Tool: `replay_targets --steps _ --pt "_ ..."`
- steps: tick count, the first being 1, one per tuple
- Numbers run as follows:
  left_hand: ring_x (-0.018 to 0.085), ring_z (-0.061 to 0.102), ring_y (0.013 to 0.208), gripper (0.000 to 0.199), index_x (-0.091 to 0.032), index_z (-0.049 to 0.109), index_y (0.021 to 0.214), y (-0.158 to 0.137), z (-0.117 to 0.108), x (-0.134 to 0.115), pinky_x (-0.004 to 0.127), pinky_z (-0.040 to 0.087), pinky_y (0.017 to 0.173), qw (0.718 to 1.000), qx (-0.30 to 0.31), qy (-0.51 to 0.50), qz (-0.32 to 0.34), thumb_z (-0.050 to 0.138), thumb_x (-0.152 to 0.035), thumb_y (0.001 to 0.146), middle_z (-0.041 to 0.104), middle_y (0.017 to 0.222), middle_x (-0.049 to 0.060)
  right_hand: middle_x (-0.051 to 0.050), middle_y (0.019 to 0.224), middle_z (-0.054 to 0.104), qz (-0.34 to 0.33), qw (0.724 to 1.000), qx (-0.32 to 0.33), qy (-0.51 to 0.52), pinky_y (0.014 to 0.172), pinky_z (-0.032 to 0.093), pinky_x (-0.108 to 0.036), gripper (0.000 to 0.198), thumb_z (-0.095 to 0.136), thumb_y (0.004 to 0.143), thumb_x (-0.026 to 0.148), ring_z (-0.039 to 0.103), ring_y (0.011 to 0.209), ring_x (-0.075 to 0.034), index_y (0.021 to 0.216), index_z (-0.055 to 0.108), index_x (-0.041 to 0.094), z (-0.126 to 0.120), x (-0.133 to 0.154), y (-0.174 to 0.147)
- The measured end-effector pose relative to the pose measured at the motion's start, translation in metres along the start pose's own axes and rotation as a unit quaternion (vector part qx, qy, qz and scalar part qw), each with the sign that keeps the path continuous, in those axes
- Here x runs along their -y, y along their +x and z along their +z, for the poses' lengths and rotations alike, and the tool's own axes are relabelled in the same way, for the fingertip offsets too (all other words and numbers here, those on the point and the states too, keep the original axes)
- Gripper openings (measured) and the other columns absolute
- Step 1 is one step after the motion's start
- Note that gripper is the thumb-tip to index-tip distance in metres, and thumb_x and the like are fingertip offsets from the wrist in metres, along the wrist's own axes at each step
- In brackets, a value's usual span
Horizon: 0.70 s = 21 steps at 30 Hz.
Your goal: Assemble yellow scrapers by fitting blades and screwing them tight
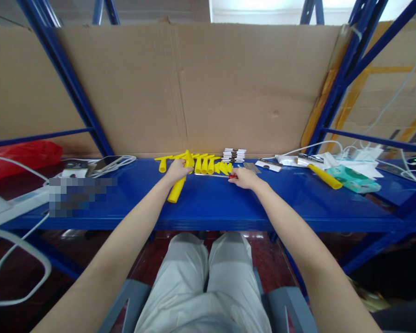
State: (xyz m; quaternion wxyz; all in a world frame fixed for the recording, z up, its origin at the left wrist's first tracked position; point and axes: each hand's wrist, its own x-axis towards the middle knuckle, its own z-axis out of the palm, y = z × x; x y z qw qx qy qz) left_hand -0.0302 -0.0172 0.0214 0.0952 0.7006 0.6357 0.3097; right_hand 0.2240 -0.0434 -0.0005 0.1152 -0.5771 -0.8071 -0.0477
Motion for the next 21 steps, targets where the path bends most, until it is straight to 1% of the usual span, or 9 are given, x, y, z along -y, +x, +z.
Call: replay_targets --steps 7,14,17,21 --pt "0.018 0.066 0.075 0.019 -0.009 0.067 0.089 -0.002 0.0 -0.002 0.02 0.045 0.06 1.0 0.006 -0.012 -0.008 0.059 -0.018 0.074 0.07 0.084 0.009 -0.007 0.086 0.07 0.008 1.0 0.013 -0.009 0.066 0.04 -0.025 0.015 0.056 0.085 0.032 0.062 0.079 -0.019 0.089 0.062 0.019 -0.002 0.0 -0.001" --pt "0.017 0.065 0.075 0.019 -0.009 0.066 0.09 0.001 0.002 0.0 0.02 0.044 0.059 1.0 0.013 -0.019 -0.002 0.059 -0.018 0.075 0.07 0.086 0.01 -0.007 0.091 0.07 0.026 0.999 0.027 -0.03 0.068 0.041 -0.026 0.014 0.057 0.084 0.031 0.062 0.084 -0.02 0.091 0.063 0.02 -0.002 -0.004 0.0" --pt "0.018 0.065 0.076 0.02 -0.008 0.066 0.09 0.002 0.004 0.002 0.02 0.045 0.06 1.0 0.014 -0.021 0.001 0.059 -0.018 0.074 0.07 0.087 0.011 -0.008 0.099 0.069 0.033 0.998 0.041 -0.036 0.072 0.043 -0.026 0.014 0.057 0.084 0.028 0.062 0.09 -0.02 0.093 0.064 0.02 -0.002 -0.007 0.001" --pt "0.018 0.065 0.077 0.023 -0.007 0.067 0.093 0.004 0.005 0.003 0.021 0.046 0.061 0.999 0.025 -0.031 0.008 0.057 -0.017 0.074 0.07 0.088 0.011 -0.01 0.11 0.067 0.048 0.996 0.063 -0.048 0.078 0.044 -0.028 0.019 0.053 0.085 0.021 0.061 0.099 -0.022 0.098 0.066 0.019 -0.004 -0.011 0.0"
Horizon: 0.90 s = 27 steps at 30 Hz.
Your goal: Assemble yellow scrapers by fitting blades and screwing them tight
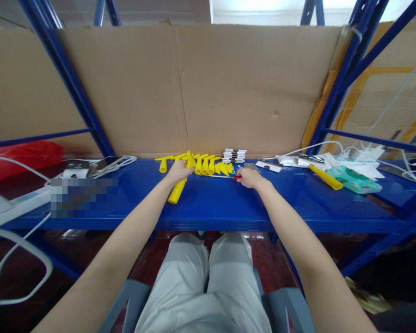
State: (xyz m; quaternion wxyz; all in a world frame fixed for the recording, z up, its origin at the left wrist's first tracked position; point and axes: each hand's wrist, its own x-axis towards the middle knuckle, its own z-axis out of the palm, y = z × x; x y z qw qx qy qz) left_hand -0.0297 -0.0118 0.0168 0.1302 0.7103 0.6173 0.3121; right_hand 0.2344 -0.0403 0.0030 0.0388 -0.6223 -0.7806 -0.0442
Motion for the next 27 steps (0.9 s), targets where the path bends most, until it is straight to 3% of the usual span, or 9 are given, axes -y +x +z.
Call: replay_targets --steps 12,18,27 --pt "0.014 0.063 0.068 0.025 -0.009 0.067 0.096 0.0 0.003 0.002 0.019 0.047 0.059 0.998 0.027 -0.051 -0.002 0.057 -0.017 0.074 0.069 0.082 0.007 -0.007 0.103 0.069 0.032 0.999 -0.009 -0.002 0.068 0.044 -0.027 0.019 0.056 0.082 0.03 0.062 0.093 -0.021 0.094 0.067 0.022 -0.002 -0.005 -0.002" --pt "0.013 0.061 0.067 0.049 -0.01 0.058 0.118 0.0 0.01 0.002 0.022 0.047 0.059 0.988 0.055 -0.143 -0.019 0.063 -0.018 0.071 0.067 0.094 0.008 -0.007 0.095 0.071 0.04 0.999 -0.009 -0.006 0.065 0.044 -0.028 0.019 0.054 0.083 0.03 0.063 0.087 -0.021 0.093 0.067 0.022 -0.002 -0.01 -0.003" --pt "0.015 0.06 0.079 0.058 -0.01 0.054 0.124 -0.002 0.011 0.002 0.024 0.046 0.07 0.992 0.054 -0.114 0.018 0.068 -0.02 0.069 0.063 0.094 0.006 -0.009 0.108 0.068 0.085 0.996 0.013 -0.015 0.078 0.045 -0.037 0.022 0.05 0.084 0.028 0.061 0.1 -0.026 0.1 0.064 0.02 -0.006 -0.014 -0.004"
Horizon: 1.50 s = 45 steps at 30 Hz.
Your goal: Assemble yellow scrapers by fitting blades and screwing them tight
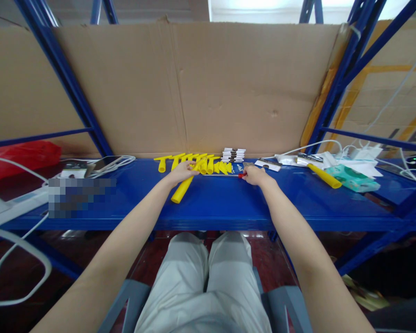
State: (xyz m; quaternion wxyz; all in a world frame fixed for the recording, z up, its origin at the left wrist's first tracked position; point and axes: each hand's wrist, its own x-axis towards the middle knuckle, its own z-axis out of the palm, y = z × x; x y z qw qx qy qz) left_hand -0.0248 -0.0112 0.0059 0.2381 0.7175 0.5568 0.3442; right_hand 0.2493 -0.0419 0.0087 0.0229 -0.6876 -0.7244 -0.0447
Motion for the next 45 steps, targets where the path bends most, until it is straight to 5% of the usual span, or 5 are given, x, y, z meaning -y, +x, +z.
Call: replay_targets --steps 20,32,45 --pt "0.022 0.058 0.105 0.055 -0.014 0.051 0.129 -0.005 -0.004 -0.004 0.029 0.043 0.09 0.986 -0.059 0.151 0.032 0.062 -0.021 0.075 0.063 0.11 0.01 -0.011 0.12 0.063 -0.015 0.999 -0.01 0.036 0.082 0.047 -0.036 0.037 0.059 0.08 0.037 0.059 0.107 -0.026 0.114 0.06 0.022 0.008 -0.018 0.008" --pt "0.024 0.055 0.116 0.053 -0.018 0.049 0.133 -0.01 -0.013 -0.008 0.033 0.041 0.097 0.967 -0.044 0.242 0.063 0.059 -0.021 0.081 0.062 0.122 0.011 -0.009 0.111 0.068 -0.005 0.997 -0.048 0.068 0.082 0.046 -0.037 0.026 0.049 0.086 0.03 0.061 0.104 -0.026 0.105 0.064 0.021 0.0 -0.001 0.001" --pt "0.021 0.057 0.111 0.042 -0.024 0.059 0.126 -0.004 0.009 0.002 0.031 0.042 0.096 0.944 0.046 0.26 0.196 0.054 -0.019 0.084 0.063 0.119 0.007 -0.008 0.108 0.07 -0.039 0.994 -0.069 0.079 0.08 0.044 -0.032 0.022 0.048 0.085 0.024 0.061 0.103 -0.023 0.096 0.067 0.02 0.003 0.0 0.006"
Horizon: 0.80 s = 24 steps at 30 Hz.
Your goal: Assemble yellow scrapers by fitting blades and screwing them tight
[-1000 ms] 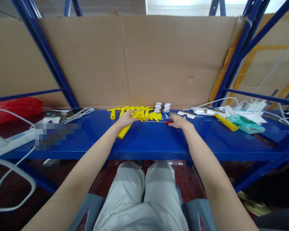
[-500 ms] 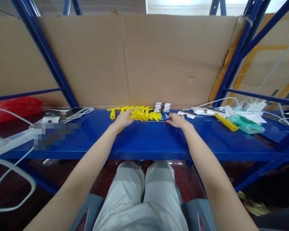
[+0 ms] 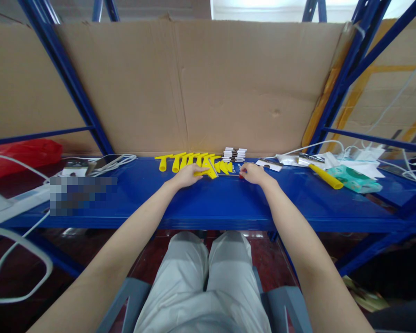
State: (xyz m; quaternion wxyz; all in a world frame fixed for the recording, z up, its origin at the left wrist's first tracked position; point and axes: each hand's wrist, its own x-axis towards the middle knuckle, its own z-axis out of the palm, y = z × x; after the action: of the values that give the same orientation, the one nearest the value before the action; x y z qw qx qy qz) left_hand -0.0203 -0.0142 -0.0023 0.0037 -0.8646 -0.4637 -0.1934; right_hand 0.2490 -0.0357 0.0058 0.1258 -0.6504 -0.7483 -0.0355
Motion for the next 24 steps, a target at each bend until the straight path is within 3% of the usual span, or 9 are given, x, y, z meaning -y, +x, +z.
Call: replay_targets --steps 5,10,14,17,24 --pt "0.02 0.057 0.107 0.048 -0.029 0.05 0.134 -0.001 0.004 -0.004 0.031 0.044 0.093 0.999 0.007 0.026 0.017 0.05 -0.019 0.087 0.062 0.116 0.007 -0.008 0.104 0.071 -0.001 1.0 -0.002 0.006 0.079 0.045 -0.032 0.021 0.049 0.084 0.023 0.062 0.099 -0.024 0.092 0.068 0.02 0.001 -0.001 0.001" --pt "0.02 0.059 0.102 0.049 -0.031 0.045 0.138 -0.005 0.003 -0.012 0.03 0.044 0.089 0.997 0.012 0.072 0.027 0.042 -0.019 0.09 0.061 0.109 0.007 -0.01 0.1 0.071 -0.049 0.994 -0.062 0.08 0.081 0.045 -0.033 0.022 0.049 0.083 0.022 0.063 0.094 -0.023 0.092 0.069 0.017 0.006 -0.001 0.004" --pt "0.02 0.058 0.098 0.048 -0.031 0.043 0.139 -0.008 0.001 -0.023 0.031 0.045 0.085 0.995 0.007 0.093 0.04 0.036 -0.02 0.093 0.057 0.103 0.008 -0.008 0.091 0.071 -0.132 0.964 -0.094 0.211 0.077 0.046 -0.031 0.028 0.048 0.084 0.033 0.063 0.084 -0.02 0.088 0.069 0.016 0.013 0.011 0.007" --pt "0.02 0.057 0.097 0.049 -0.03 0.042 0.14 -0.009 0.001 -0.029 0.032 0.045 0.084 0.994 -0.003 0.095 0.056 0.034 -0.018 0.093 0.054 0.103 0.009 -0.006 0.086 0.071 -0.169 0.937 -0.075 0.296 0.074 0.046 -0.031 0.036 0.05 0.082 0.046 0.061 0.079 -0.02 0.084 0.069 0.016 0.017 0.023 0.007" --pt "0.02 0.054 0.1 0.054 -0.031 0.037 0.142 -0.008 0.003 -0.034 0.033 0.046 0.085 0.99 -0.04 0.096 0.091 0.031 -0.012 0.092 0.051 0.109 0.009 -0.003 0.075 0.065 -0.142 0.893 -0.024 0.426 0.072 0.044 -0.032 0.043 0.059 0.069 0.059 0.056 0.073 -0.018 0.072 0.064 0.017 0.021 0.033 0.004"
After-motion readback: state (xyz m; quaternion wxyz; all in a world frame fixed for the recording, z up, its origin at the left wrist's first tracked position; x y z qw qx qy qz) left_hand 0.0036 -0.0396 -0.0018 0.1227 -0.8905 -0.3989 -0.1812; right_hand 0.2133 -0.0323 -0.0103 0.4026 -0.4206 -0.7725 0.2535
